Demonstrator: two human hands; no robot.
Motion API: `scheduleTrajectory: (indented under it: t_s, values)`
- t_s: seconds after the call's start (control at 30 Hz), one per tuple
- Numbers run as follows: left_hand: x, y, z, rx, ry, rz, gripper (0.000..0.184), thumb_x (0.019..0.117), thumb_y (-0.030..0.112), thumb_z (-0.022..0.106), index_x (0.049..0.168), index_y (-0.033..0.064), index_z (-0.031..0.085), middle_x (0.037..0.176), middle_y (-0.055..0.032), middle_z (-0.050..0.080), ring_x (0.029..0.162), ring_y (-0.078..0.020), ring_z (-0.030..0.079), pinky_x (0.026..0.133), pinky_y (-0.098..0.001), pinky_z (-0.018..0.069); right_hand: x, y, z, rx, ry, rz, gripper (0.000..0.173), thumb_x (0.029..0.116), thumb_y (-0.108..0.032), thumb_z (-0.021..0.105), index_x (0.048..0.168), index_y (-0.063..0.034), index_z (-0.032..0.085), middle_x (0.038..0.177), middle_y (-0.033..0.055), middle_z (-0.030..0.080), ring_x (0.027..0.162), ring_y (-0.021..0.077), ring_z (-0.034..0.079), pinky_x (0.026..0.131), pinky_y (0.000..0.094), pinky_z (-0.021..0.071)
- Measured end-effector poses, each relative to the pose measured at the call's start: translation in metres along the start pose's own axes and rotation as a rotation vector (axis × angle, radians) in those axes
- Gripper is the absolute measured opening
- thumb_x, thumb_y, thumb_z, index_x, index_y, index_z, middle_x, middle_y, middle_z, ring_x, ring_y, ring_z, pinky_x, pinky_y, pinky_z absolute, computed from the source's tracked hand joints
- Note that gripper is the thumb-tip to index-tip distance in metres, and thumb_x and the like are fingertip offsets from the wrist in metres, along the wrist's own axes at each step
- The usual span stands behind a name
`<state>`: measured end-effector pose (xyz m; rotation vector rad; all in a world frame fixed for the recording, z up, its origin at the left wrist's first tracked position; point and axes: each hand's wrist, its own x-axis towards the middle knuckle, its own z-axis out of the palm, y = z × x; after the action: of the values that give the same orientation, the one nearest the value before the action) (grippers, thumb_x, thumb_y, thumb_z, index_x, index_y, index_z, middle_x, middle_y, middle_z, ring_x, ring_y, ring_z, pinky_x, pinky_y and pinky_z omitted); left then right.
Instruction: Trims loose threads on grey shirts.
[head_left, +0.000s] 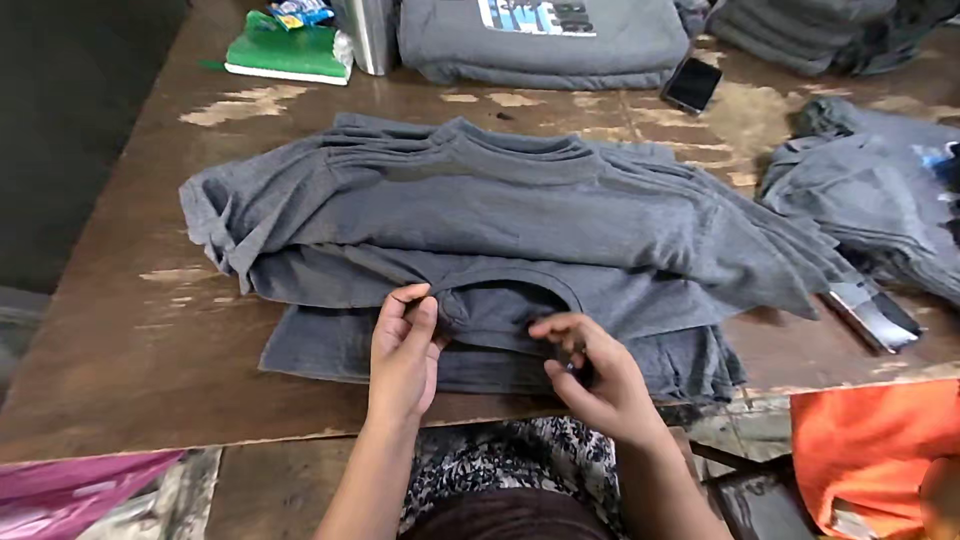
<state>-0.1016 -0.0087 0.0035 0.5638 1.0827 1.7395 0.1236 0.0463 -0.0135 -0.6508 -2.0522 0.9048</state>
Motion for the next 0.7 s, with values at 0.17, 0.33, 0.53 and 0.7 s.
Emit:
scheduleTrajectory:
  t_s: [0.17, 0.33, 0.53, 0.7]
  values:
    - [-0.006, -0.016, -0.013, -0.011, -0.123, 0.137, 0.035, 0.0929, 0.0, 0.067, 0.121, 0.0198, 0.062, 0.099, 0.0023, 0.075, 0.09, -0.0083, 0.072, 0.088, -0.0296, 0.0593, 0.024, 0.006, 0.03, 0.065, 0.102, -0.018, 0.025, 0.0913, -0.01, 0.062, 0.112, 0.0048, 0.063, 0.112, 0.0136, 0.071, 0.099, 0.0073, 0.065, 0.085, 0.0213, 0.0538]
    - [-0.011, -0.022, -0.021, 0.016, -0.257, 0.226, 0.043, 0.0953, 0.002, 0.064, 0.134, 0.0191, 0.055, 0.115, 0.0029, 0.073, 0.104, -0.0089, 0.07, 0.093, -0.0298, 0.0569, 0.045, -0.018, 0.052, -0.216, 0.087, -0.277, 0.01, 0.0934, -0.005, 0.068, 0.086, -0.0018, 0.063, 0.114, 0.0157, 0.073, 0.102, 0.0186, 0.07, 0.09, 0.0265, 0.0561]
    - [-0.017, -0.035, -0.022, 0.234, -0.291, 0.466, 0.055, 0.0896, -0.003, 0.066, 0.141, 0.0101, 0.053, 0.123, 0.0025, 0.072, 0.109, -0.011, 0.07, 0.097, -0.0334, 0.0589, 0.05, -0.013, 0.055, -0.3, 0.061, -0.446, 0.016, 0.0993, -0.001, 0.061, 0.085, -0.0089, 0.061, 0.111, 0.0096, 0.075, 0.097, 0.0219, 0.069, 0.09, 0.0318, 0.0551]
    - [-0.018, -0.037, -0.017, 0.358, -0.202, 0.518, 0.043, 0.0849, -0.003, 0.075, 0.127, 0.0025, 0.066, 0.111, -0.0001, 0.074, 0.099, -0.0067, 0.07, 0.091, -0.0284, 0.0599, 0.046, -0.01, 0.058, -0.263, 0.093, -0.492, 0.015, 0.0978, 0.0, 0.062, 0.085, -0.0065, 0.059, 0.096, 0.0097, 0.073, 0.093, 0.0193, 0.067, 0.086, 0.026, 0.0544]
